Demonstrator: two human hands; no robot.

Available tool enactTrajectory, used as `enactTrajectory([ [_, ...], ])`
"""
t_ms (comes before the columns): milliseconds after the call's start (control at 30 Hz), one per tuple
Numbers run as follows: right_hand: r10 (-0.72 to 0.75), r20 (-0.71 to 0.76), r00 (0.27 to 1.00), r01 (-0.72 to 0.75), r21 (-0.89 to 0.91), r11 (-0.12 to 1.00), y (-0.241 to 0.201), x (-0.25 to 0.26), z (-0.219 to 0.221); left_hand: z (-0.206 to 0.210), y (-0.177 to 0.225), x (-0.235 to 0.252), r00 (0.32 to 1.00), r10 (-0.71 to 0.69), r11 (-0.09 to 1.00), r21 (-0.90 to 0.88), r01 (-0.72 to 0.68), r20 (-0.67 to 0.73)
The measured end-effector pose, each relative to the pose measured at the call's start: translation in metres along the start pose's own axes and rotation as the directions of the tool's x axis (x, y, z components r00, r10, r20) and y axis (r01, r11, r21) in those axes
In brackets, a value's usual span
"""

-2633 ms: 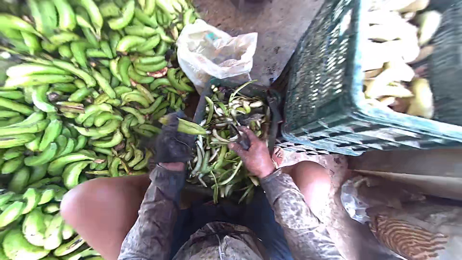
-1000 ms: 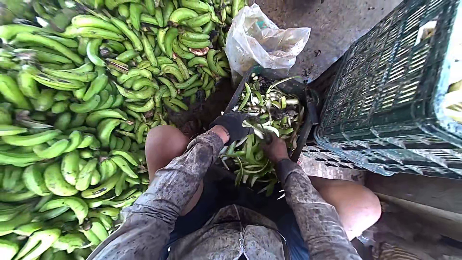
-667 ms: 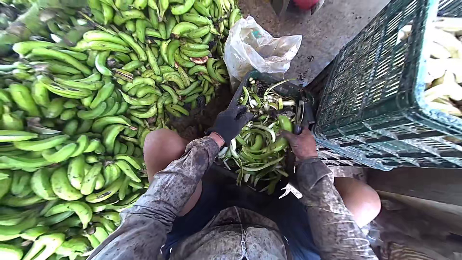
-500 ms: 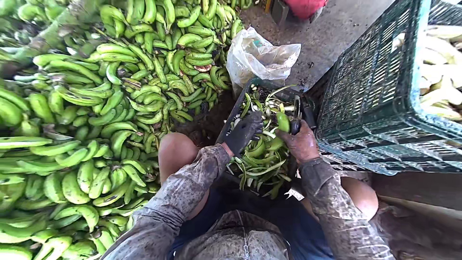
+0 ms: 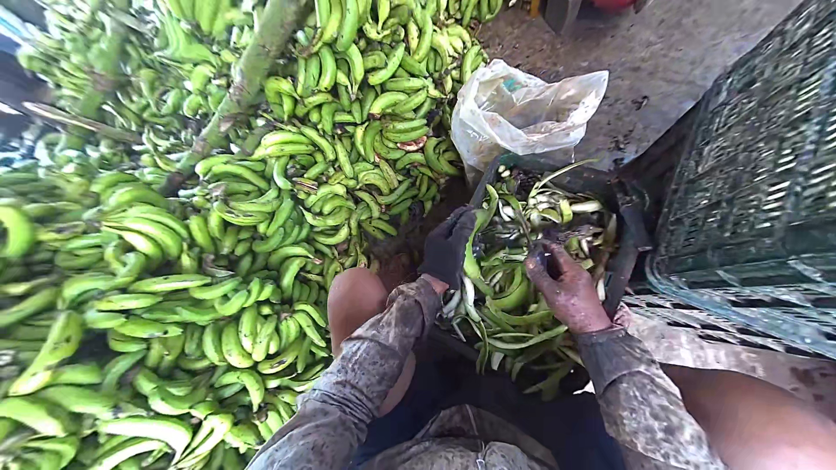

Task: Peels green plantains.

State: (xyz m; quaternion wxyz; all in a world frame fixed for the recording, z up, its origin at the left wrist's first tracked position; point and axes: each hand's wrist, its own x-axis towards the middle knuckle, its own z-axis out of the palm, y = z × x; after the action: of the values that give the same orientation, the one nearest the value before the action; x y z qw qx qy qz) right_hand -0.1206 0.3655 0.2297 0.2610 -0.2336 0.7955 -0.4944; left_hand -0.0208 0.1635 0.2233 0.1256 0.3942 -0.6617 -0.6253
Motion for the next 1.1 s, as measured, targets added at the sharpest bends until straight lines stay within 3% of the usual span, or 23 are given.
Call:
enactTrajectory([
  [67,-0.01,0.022,1.0,0.011,-0.023,1.0,0.003,-0.001,0.003,0.004,-0.002,0.0,0.999,-0.006,0.998,0.065,0.008,-0.04],
  [167,-0.031,0.067,0.997,0.034,-0.041,0.999,0.006,-0.004,0.006,0.005,0.004,0.01,0.999,-0.041,0.999,0.014,0.041,-0.01],
  [367,-0.153,0.192,0.969,0.165,-0.047,0.985,0.003,-0.015,0.017,0.012,0.014,0.005,0.994,-0.09,0.966,-0.236,0.104,0.067],
  [467,-0.086,0.259,0.962,0.121,-0.125,0.985,0.0,-0.009,0.022,0.017,0.012,-0.008,0.986,-0.03,0.996,-0.078,0.043,0.164],
  [567,-0.08,0.095,0.992,0.105,-0.292,0.951,0.009,0.01,0.008,0.015,0.014,-0.038,0.964,0.054,0.981,0.167,-0.101,0.261],
  [633,-0.113,-0.105,0.988,0.066,-0.377,0.924,0.015,0.019,-0.005,0.012,0.016,-0.045,0.962,-0.011,0.993,0.12,-0.022,0.273],
  [700,-0.067,-0.276,0.959,-0.035,-0.35,0.936,0.019,0.025,-0.019,0.004,0.01,-0.046,0.953,-0.025,1.0,0.02,0.02,0.3],
  [767,-0.053,-0.319,0.946,-0.055,-0.321,0.945,0.02,0.024,-0.027,0.002,0.008,-0.043,0.955,-0.08,0.988,-0.107,0.115,0.285],
  [833,-0.111,-0.215,0.97,0.049,-0.277,0.96,0.012,0.012,-0.022,0.001,0.005,-0.029,0.959,-0.066,0.976,-0.183,0.119,0.274],
  [967,-0.191,0.134,0.972,0.201,-0.065,0.977,-0.003,-0.008,0.012,0.003,0.013,-0.006,0.999,-0.036,0.99,-0.139,0.04,0.025],
  [1033,-0.208,0.199,0.958,0.227,-0.077,0.971,-0.002,-0.002,0.018,0.007,0.017,-0.011,0.995,-0.006,0.971,-0.238,0.031,0.104],
  [1100,-0.216,0.076,0.973,0.228,-0.236,0.945,0.004,0.013,0.012,0.007,0.015,-0.02,0.945,-0.003,0.929,-0.348,0.124,0.327],
])
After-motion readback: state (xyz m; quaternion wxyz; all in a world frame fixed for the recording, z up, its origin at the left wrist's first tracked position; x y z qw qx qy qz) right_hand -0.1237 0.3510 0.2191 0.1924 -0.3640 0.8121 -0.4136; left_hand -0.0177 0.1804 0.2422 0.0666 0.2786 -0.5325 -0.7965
